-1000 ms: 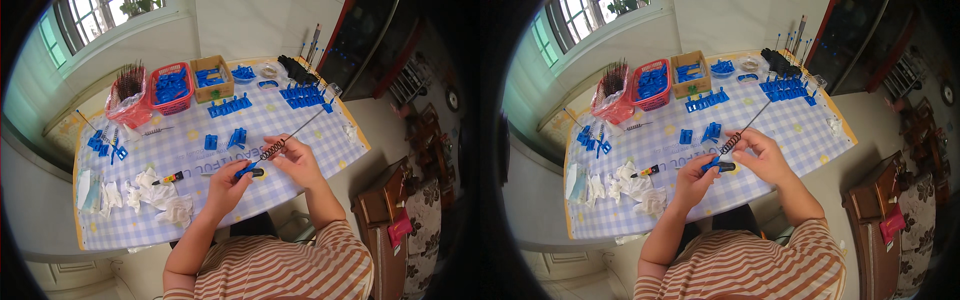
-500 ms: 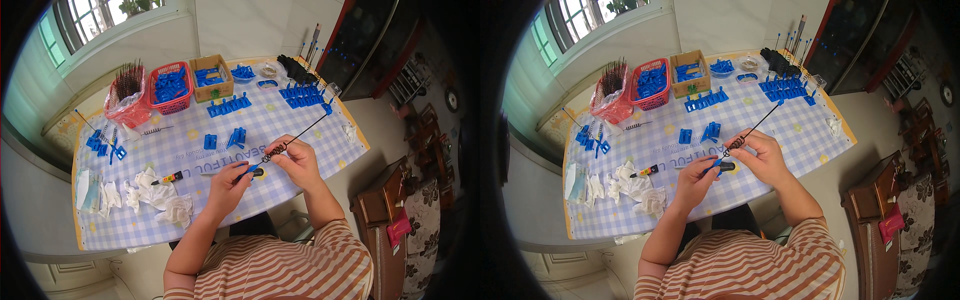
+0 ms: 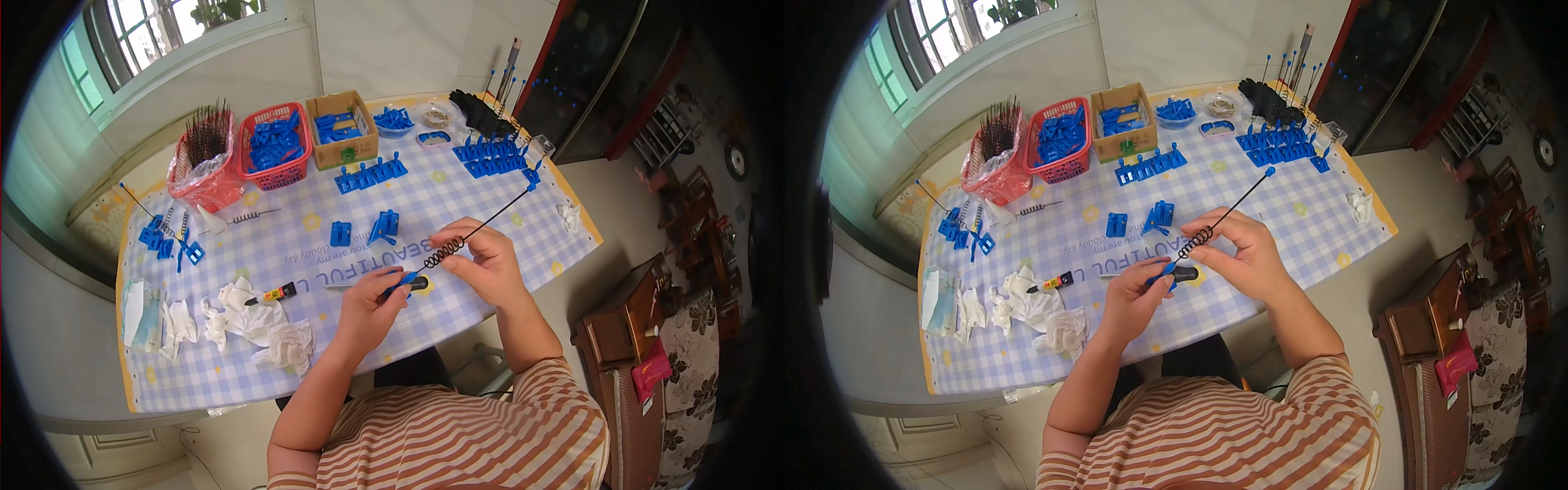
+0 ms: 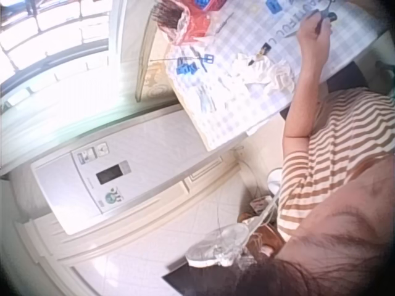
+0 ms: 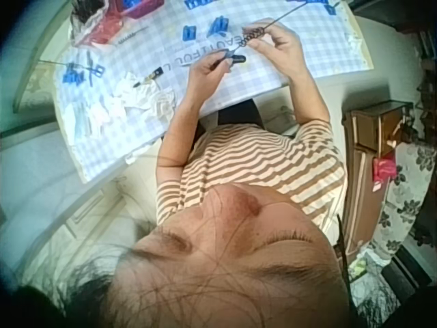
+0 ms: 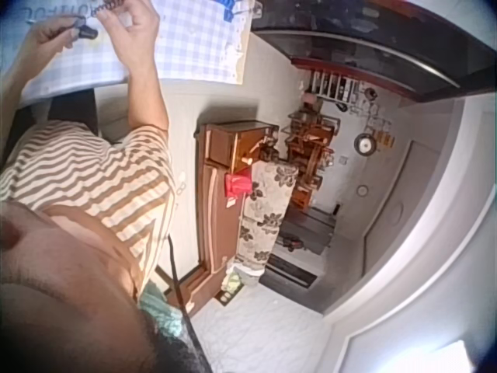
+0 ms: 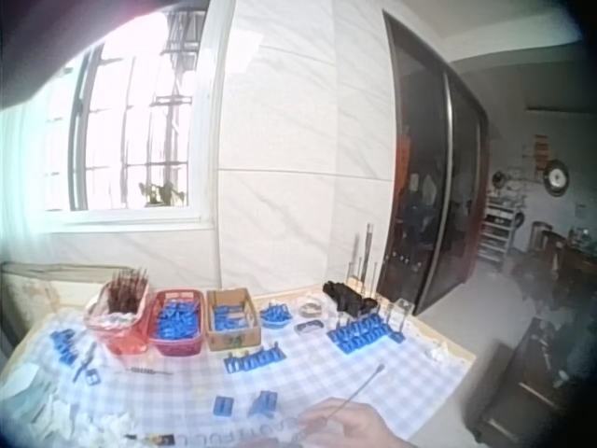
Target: The person assembles a blue plastic component with a spring and a long black rod, securing it with a small screw using a screwdriver.
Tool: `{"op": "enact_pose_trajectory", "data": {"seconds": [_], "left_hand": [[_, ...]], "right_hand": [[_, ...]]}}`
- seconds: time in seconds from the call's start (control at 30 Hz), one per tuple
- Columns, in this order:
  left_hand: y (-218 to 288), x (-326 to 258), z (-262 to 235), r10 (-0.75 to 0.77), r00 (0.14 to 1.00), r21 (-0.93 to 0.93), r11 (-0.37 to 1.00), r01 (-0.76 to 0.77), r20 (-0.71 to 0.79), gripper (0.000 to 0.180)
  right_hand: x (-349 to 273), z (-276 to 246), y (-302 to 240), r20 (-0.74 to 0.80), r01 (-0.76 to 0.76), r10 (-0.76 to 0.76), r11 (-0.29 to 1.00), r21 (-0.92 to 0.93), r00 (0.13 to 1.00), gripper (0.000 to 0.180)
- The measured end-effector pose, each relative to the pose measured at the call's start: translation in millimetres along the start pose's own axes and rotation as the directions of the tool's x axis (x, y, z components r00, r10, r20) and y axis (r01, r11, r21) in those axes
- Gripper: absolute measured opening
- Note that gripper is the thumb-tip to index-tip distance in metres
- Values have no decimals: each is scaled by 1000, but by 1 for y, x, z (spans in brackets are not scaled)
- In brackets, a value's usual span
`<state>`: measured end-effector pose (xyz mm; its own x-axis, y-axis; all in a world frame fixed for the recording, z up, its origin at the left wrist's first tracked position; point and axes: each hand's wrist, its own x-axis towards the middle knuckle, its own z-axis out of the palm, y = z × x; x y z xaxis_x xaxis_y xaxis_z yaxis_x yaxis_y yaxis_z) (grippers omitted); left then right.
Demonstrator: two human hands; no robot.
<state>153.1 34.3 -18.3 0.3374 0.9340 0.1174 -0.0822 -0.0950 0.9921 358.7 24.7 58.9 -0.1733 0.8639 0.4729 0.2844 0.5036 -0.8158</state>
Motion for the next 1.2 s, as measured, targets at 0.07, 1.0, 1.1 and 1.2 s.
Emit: {"op": "enact_pose_trajectory", "data": {"seconds": [0.07,1.0,1.1,1.2], "left_hand": [[2,0,0,-28,1000,11,1000,28,7,22],[9,-27,-33,199,975,432,891,-138,-100,21],[8,-38,-44,195,967,508,857,-85,-167,21],[9,-43,-54,327,932,637,754,-158,-156,20]], "right_hand": [[-3,0,2,-24,-3,3,1000,-2,1000,24],[29,42,-7,198,4,-8,1000,21,980,16],[39,61,-8,264,-36,41,999,-22,964,14],[44,76,-9,274,65,-53,997,-34,960,22]]}}
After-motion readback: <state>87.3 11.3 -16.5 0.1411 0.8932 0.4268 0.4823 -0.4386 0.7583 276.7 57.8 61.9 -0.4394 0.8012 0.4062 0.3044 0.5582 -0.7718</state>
